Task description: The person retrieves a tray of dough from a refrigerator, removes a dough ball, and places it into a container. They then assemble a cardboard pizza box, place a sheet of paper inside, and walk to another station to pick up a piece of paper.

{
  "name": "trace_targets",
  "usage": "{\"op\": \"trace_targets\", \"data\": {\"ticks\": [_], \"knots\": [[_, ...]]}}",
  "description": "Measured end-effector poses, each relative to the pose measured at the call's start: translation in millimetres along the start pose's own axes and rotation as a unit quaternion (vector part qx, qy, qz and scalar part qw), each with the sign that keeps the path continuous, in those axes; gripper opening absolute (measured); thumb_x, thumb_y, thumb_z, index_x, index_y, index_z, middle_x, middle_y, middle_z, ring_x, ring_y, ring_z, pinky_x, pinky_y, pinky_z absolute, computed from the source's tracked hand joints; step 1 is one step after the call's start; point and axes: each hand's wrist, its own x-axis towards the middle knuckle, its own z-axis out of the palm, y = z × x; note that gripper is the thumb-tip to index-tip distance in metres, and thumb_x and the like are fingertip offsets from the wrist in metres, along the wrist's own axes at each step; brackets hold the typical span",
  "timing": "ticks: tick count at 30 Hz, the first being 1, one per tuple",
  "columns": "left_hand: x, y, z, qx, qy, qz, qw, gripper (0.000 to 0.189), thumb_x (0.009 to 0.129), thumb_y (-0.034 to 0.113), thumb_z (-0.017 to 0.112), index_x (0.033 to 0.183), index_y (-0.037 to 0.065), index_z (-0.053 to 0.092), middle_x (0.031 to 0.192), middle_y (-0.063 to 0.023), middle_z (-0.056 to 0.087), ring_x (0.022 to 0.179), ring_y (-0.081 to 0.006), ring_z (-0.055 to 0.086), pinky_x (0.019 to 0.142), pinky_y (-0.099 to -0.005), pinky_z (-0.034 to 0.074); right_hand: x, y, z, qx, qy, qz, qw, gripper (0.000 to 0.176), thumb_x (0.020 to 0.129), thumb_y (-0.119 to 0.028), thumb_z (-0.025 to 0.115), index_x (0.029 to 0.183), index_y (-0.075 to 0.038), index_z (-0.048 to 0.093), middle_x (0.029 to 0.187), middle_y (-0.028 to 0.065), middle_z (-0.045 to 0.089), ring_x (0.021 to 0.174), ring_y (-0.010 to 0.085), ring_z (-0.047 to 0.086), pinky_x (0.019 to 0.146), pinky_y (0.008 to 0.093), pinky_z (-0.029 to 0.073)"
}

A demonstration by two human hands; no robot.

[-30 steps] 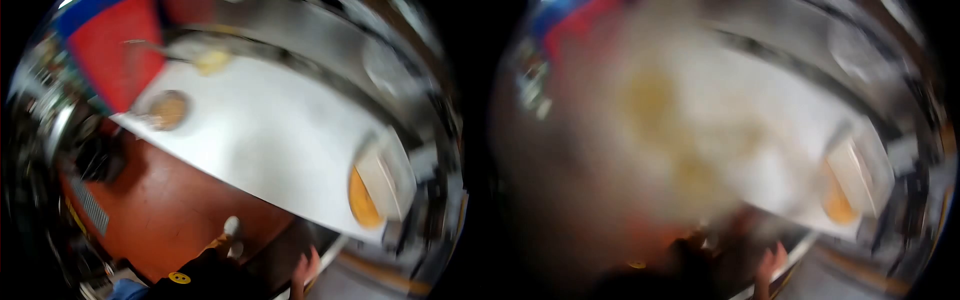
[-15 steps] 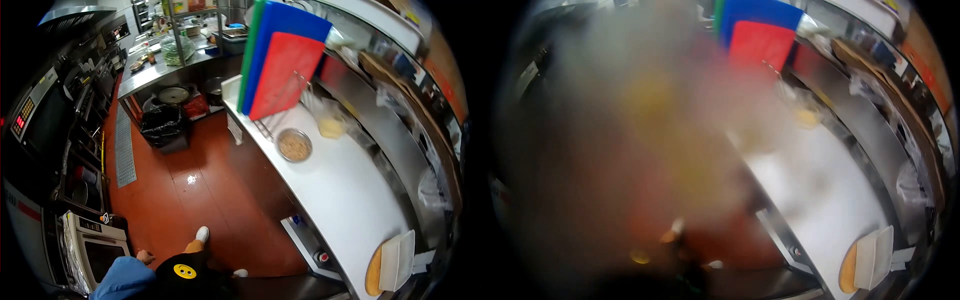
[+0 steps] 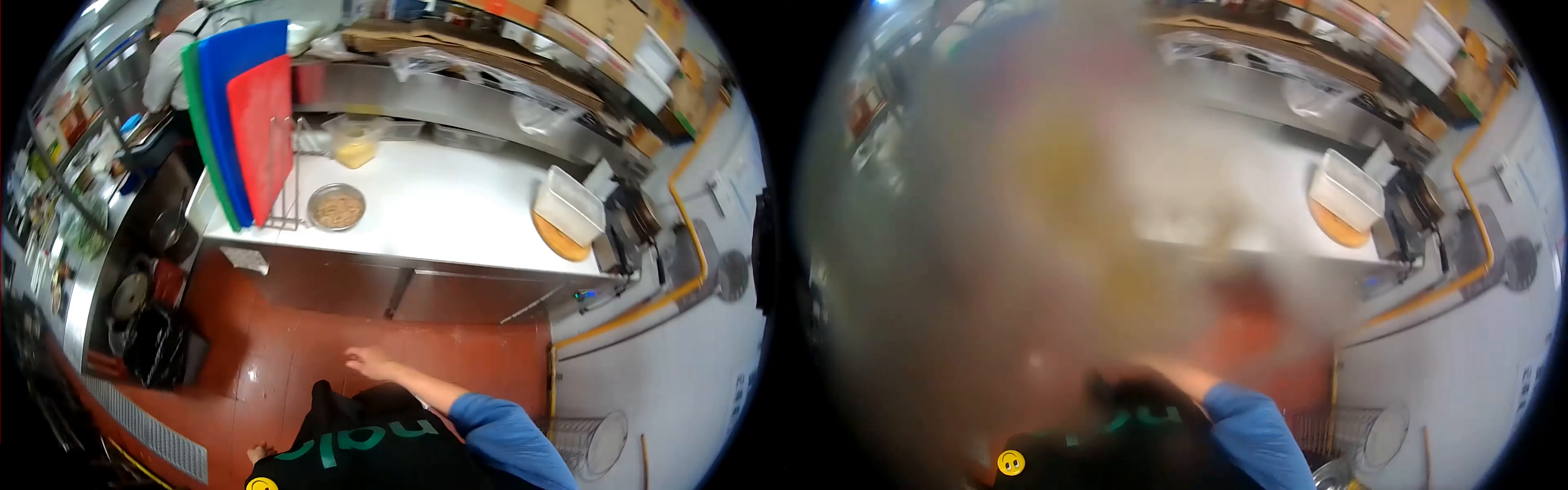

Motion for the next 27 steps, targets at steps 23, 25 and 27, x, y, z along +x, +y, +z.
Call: {"op": "trace_targets", "data": {"ticks": [23,25,27], "knots": [[-306,10,568,0.192,-0.337,0.576,0.719,0.037,0.091,0.023,0.045,0.111,-0.006,0.056,0.108,-0.0161,0.061,0.103,-0.0249,0.056,0.094,-0.0352,0.041,-8,43,-109,0.467,0.014,-0.108,0.878,0.057,0.100,-0.043,0.033,0.134,0.002,0.040,0.132,0.0085,0.046,0.123,0.0162,0.041,0.106,0.0312,0.028],[-330,0,619,0.171,-0.379,0.520,0.746,0.028,0.091,0.015,0.049,0.108,-0.006,0.058,0.103,-0.0133,0.063,0.099,-0.0205,0.058,0.090,-0.0316,0.043,-52,7,-224,0.393,0.003,-0.131,0.910,0.052,0.100,-0.039,0.035,0.134,0.000,0.041,0.131,0.0084,0.048,0.121,0.0160,0.043,0.104,0.0312,0.030],[-353,0,658,0.158,-0.460,0.359,0.797,0.024,0.090,0.011,0.055,0.109,-0.004,0.058,0.102,-0.0122,0.064,0.096,-0.0164,0.059,0.087,-0.0286,0.044,-74,12,-305,0.345,-0.032,-0.167,0.923,0.042,0.100,-0.034,0.037,0.121,-0.002,0.055,0.125,0.0084,0.055,0.119,0.0174,0.048,0.105,0.0312,0.032]]}}
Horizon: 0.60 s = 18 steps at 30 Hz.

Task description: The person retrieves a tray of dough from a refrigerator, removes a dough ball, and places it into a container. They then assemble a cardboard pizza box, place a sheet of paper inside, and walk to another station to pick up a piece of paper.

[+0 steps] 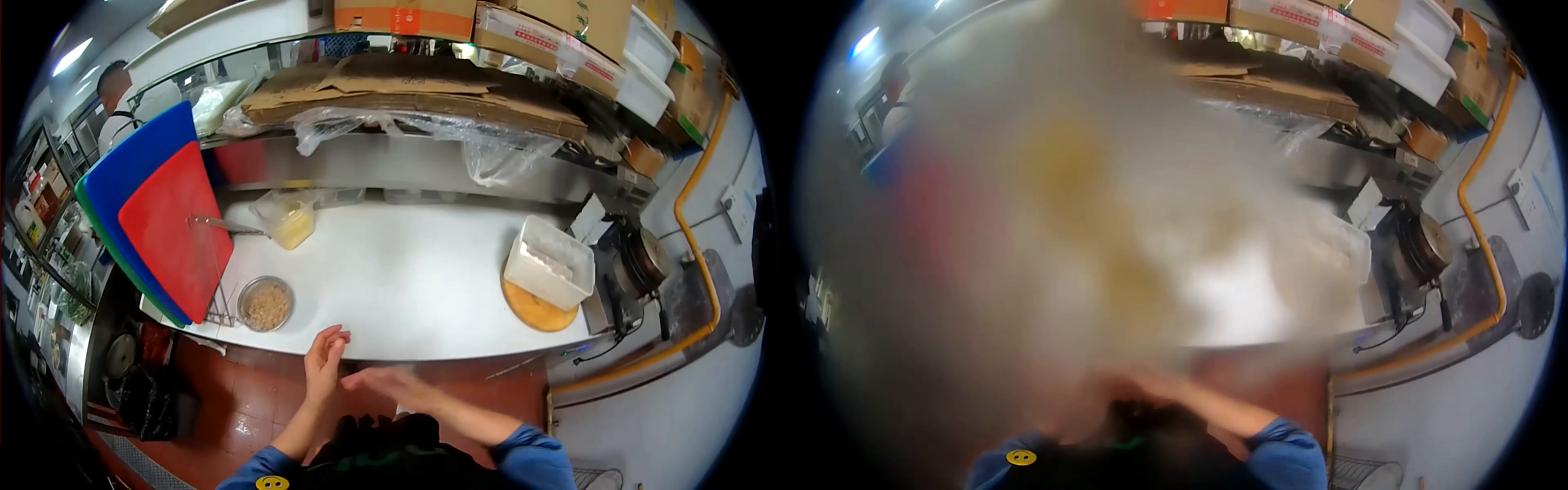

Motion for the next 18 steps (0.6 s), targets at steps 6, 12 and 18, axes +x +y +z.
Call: {"op": "trace_targets", "data": {"ticks": [6,12,18], "knots": [[33,5,2,0.145,-0.039,0.020,0.988,0.024,0.086,0.007,0.063,0.108,-0.002,0.059,0.092,-0.0099,0.068,0.084,-0.0126,0.063,0.077,-0.0247,0.048,3,-181,-196,-0.539,0.456,-0.249,0.663,0.025,0.080,-0.015,0.068,0.101,-0.003,0.063,0.101,0.0134,0.065,0.093,0.0304,0.062,0.082,0.0368,0.048],[55,15,-4,0.191,-0.113,-0.068,0.973,0.023,0.087,0.009,0.062,0.107,-0.003,0.060,0.091,-0.0111,0.068,0.083,-0.0136,0.064,0.074,-0.0260,0.050,60,-279,-319,-0.734,0.538,-0.058,0.410,0.047,0.082,-0.013,0.061,0.127,-0.016,0.051,0.114,0.0134,0.059,0.105,0.0331,0.055,0.087,0.0397,0.045],[96,17,-26,0.162,-0.117,-0.158,0.967,0.024,0.089,0.011,0.061,0.107,-0.004,0.059,0.091,-0.0118,0.068,0.082,-0.0160,0.064,0.075,-0.0270,0.051,93,-304,-345,-0.881,0.355,-0.071,0.305,0.056,0.075,-0.001,0.057,0.127,-0.022,0.053,0.125,0.0117,0.055,0.119,0.0304,0.046,0.092,0.0406,0.044]]}}
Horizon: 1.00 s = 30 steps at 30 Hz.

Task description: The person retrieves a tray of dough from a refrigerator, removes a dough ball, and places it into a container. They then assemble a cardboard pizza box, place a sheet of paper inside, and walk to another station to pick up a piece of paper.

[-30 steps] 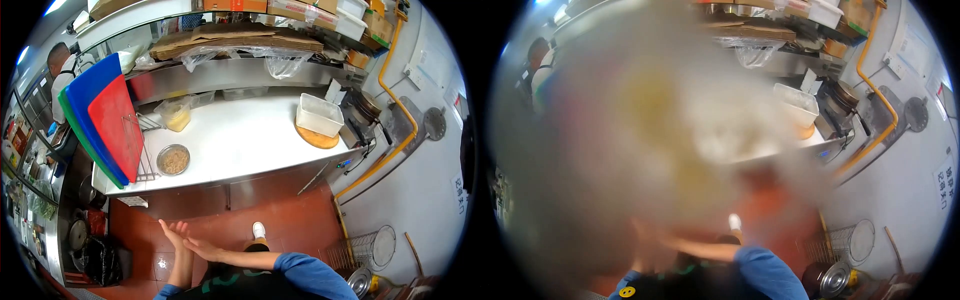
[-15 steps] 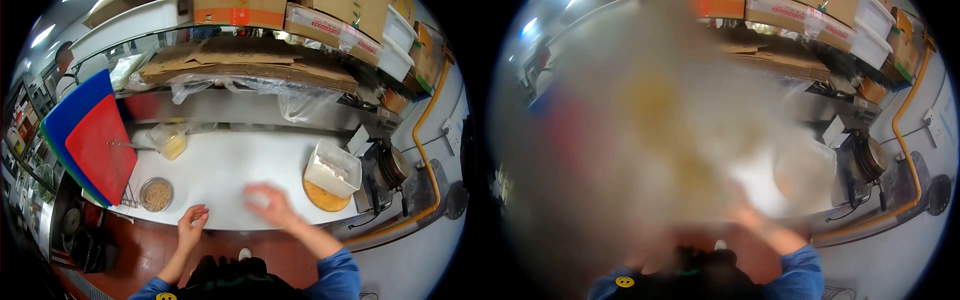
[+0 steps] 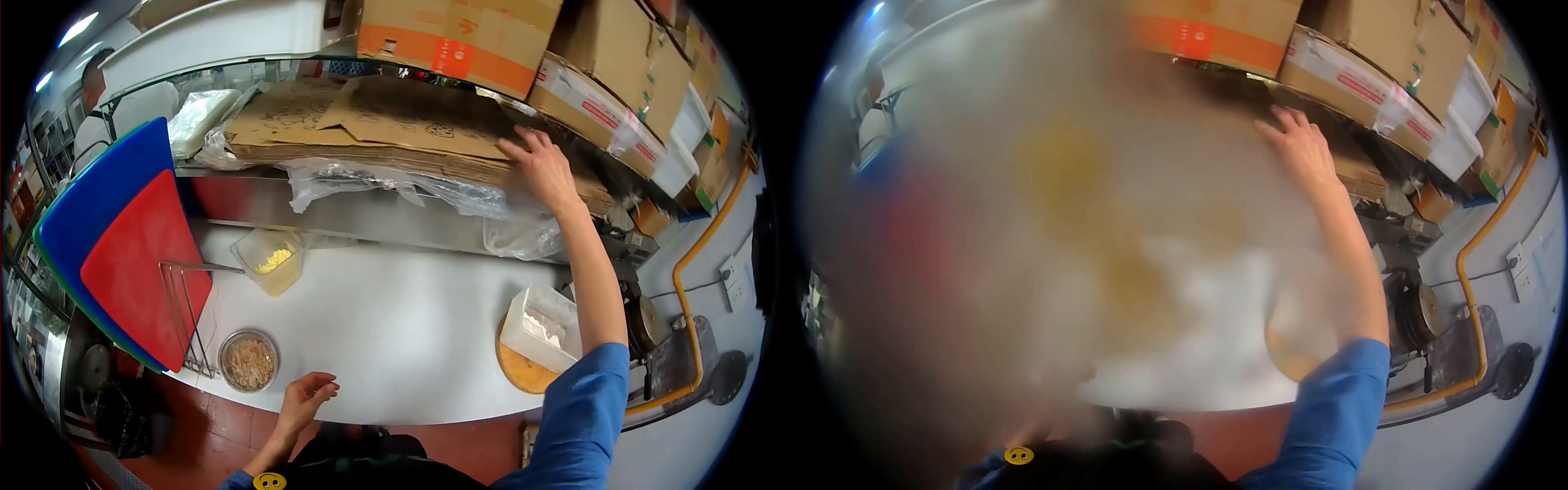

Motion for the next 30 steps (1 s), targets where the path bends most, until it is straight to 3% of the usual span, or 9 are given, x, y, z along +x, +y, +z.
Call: {"op": "trace_targets", "data": {"ticks": [2,6,8,10,13,20,22,25,30], "knots": [[4,0,-10,0.006,0.007,-0.012,1.000,0.024,0.089,0.011,0.061,0.106,-0.004,0.059,0.091,-0.0118,0.067,0.083,-0.0163,0.064,0.075,-0.0273,0.051,4,-5,-3,0.043,0.003,-0.102,0.994,0.047,0.073,0.000,0.057,0.118,-0.013,0.059,0.123,0.0118,0.056,0.117,0.0300,0.049,0.091,0.0410,0.044],[11,-1,-25,-0.083,0.011,0.010,0.996,0.025,0.088,0.010,0.062,0.108,-0.005,0.059,0.094,-0.0128,0.067,0.086,-0.0171,0.064,0.077,-0.0278,0.051,-48,-54,-37,0.178,0.124,-0.060,0.974,0.032,0.067,0.001,0.059,0.099,0.000,0.064,0.111,0.0114,0.063,0.100,0.0289,0.059,0.081,0.0372,0.050],[18,17,-24,-0.118,-0.017,0.044,0.992,0.029,0.087,0.010,0.063,0.111,-0.005,0.057,0.098,-0.0141,0.066,0.090,-0.0185,0.063,0.080,-0.0294,0.050,-59,-103,-108,0.093,0.164,-0.135,0.973,0.031,0.066,0.001,0.060,0.097,0.000,0.066,0.105,0.0120,0.065,0.091,0.0272,0.062,0.074,0.0343,0.052],[24,50,-21,-0.177,-0.078,0.109,0.975,0.041,0.087,0.016,0.063,0.121,-0.003,0.050,0.108,-0.0168,0.062,0.097,-0.0219,0.061,0.085,-0.0334,0.049,-99,-111,-131,0.136,0.024,-0.084,0.987,0.032,0.066,0.002,0.061,0.097,0.001,0.067,0.101,0.0130,0.066,0.086,0.0261,0.064,0.068,0.0315,0.052],[59,99,-10,-0.290,-0.167,0.202,0.921,0.066,0.088,0.037,0.061,0.136,0.000,0.035,0.119,-0.0176,0.057,0.104,-0.0279,0.058,0.089,-0.0400,0.047,-109,-126,-150,0.117,0.055,-0.115,0.985,0.031,0.065,0.002,0.062,0.096,0.002,0.067,0.099,0.0138,0.066,0.084,0.0257,0.064,0.066,0.0305,0.051],[95,143,2,-0.482,-0.115,0.179,0.850,0.064,0.089,0.046,0.056,0.131,0.000,0.039,0.120,-0.0144,0.057,0.104,-0.0295,0.059,0.085,-0.0438,0.049,-142,-126,-160,0.118,0.096,-0.097,0.984,0.029,0.065,0.003,0.067,0.094,0.000,0.065,0.096,0.0135,0.066,0.082,0.0258,0.064,0.066,0.0316,0.051],[98,124,-2,-0.360,-0.185,0.251,0.879,0.047,0.092,0.030,0.057,0.126,0.000,0.044,0.118,-0.0151,0.058,0.103,-0.0277,0.060,0.081,-0.0438,0.052,-151,-126,-160,0.126,0.087,-0.086,0.985,0.029,0.065,0.003,0.067,0.094,0.000,0.065,0.096,0.0134,0.066,0.082,0.0257,0.064,0.066,0.0318,0.052],[80,130,5,-0.252,-0.135,0.234,0.929,0.037,0.090,0.013,0.057,0.123,-0.001,0.046,0.115,-0.0155,0.059,0.102,-0.0263,0.061,0.078,-0.0432,0.054,-157,-125,-162,0.138,0.077,-0.077,0.984,0.029,0.064,0.004,0.067,0.093,0.000,0.065,0.096,0.0131,0.066,0.082,0.0257,0.064,0.066,0.0320,0.052],[73,134,6,-0.304,-0.142,0.192,0.922,0.037,0.086,0.000,0.053,0.122,-0.003,0.046,0.113,-0.0164,0.060,0.102,-0.0282,0.060,0.078,-0.0451,0.055,-152,-123,-166,0.156,0.077,-0.089,0.981,0.030,0.064,0.004,0.067,0.094,0.000,0.065,0.096,0.0128,0.066,0.082,0.0265,0.064,0.067,0.0325,0.052]]}}
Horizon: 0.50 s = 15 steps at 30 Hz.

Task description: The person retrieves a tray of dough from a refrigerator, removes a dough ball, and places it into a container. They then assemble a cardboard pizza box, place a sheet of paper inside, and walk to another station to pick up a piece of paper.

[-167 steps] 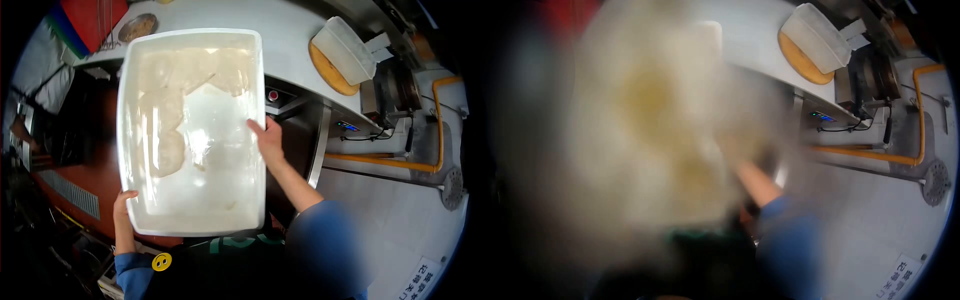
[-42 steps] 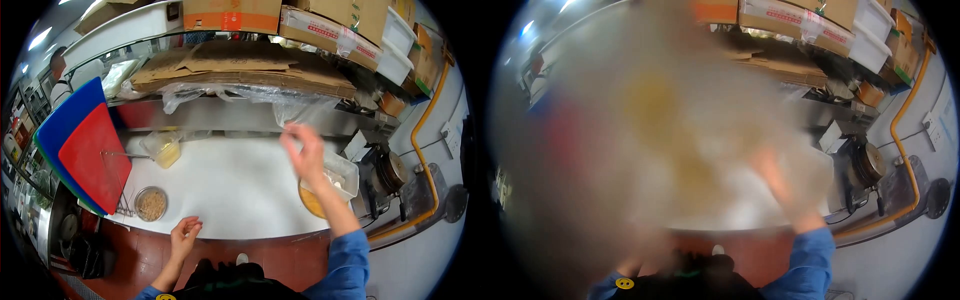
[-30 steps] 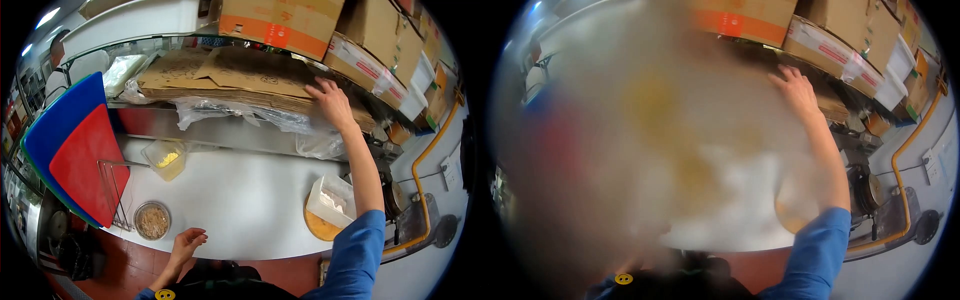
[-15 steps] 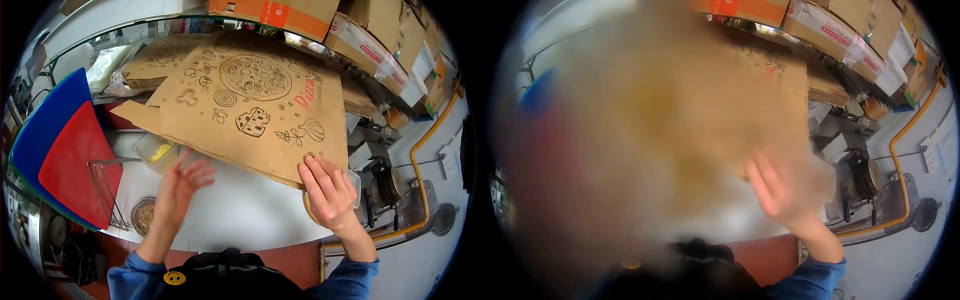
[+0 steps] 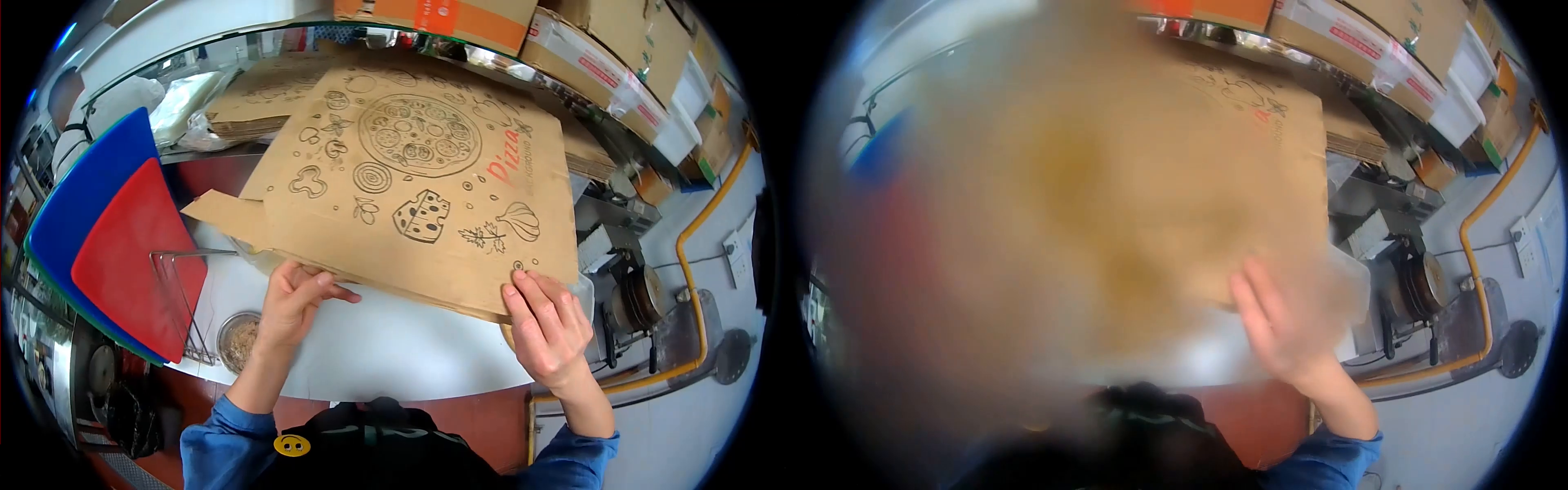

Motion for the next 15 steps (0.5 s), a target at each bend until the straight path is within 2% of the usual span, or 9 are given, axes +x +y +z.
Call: {"op": "trace_targets", "data": {"ticks": [5,8,10,14,15], "knots": [[-2,-6,12,-0.034,-0.028,-0.008,0.999,0.042,0.084,0.001,0.051,0.125,-0.003,0.044,0.119,-0.0178,0.056,0.107,-0.0307,0.058,0.079,-0.0473,0.054,5,-6,-6,0.004,0.019,-0.026,0.999,0.031,0.064,0.005,0.065,0.095,0.001,0.065,0.096,0.0126,0.066,0.080,0.0257,0.063,0.063,0.0309,0.049],[-5,-4,28,-0.096,-0.047,-0.029,0.994,0.048,0.084,0.007,0.054,0.128,-0.002,0.040,0.125,-0.0182,0.052,0.112,-0.0314,0.055,0.085,-0.0492,0.052,12,-4,-22,0.029,0.010,-0.023,0.999,0.033,0.064,0.007,0.064,0.096,0.001,0.065,0.096,0.0124,0.065,0.078,0.0254,0.063,0.062,0.0296,0.047],[-7,0,41,-0.170,-0.089,0.013,0.981,0.054,0.083,0.012,0.057,0.130,-0.002,0.036,0.127,-0.0179,0.049,0.115,-0.0316,0.052,0.091,-0.0496,0.047,20,-2,-33,0.022,0.026,-0.025,0.999,0.034,0.064,0.008,0.064,0.097,0.002,0.064,0.095,0.0129,0.066,0.077,0.0264,0.062,0.062,0.0302,0.047],[-11,20,81,-0.111,-0.081,-0.004,0.991,0.059,0.082,0.015,0.061,0.131,-0.002,0.034,0.129,-0.0174,0.048,0.114,-0.0298,0.053,0.094,-0.0500,0.044,49,5,-67,-0.005,0.015,-0.038,0.999,0.033,0.066,0.009,0.062,0.098,0.002,0.064,0.091,0.0155,0.066,0.076,0.0293,0.062,0.062,0.0334,0.049],[-10,26,90,-0.103,-0.046,-0.004,0.994,0.055,0.081,0.015,0.061,0.128,-0.003,0.038,0.125,-0.0163,0.051,0.112,-0.0272,0.054,0.092,-0.0471,0.044,57,6,-76,0.005,0.002,-0.041,0.999,0.031,0.068,0.009,0.061,0.098,0.003,0.064,0.089,0.0153,0.066,0.077,0.0298,0.062,0.064,0.0335,0.050]]}}
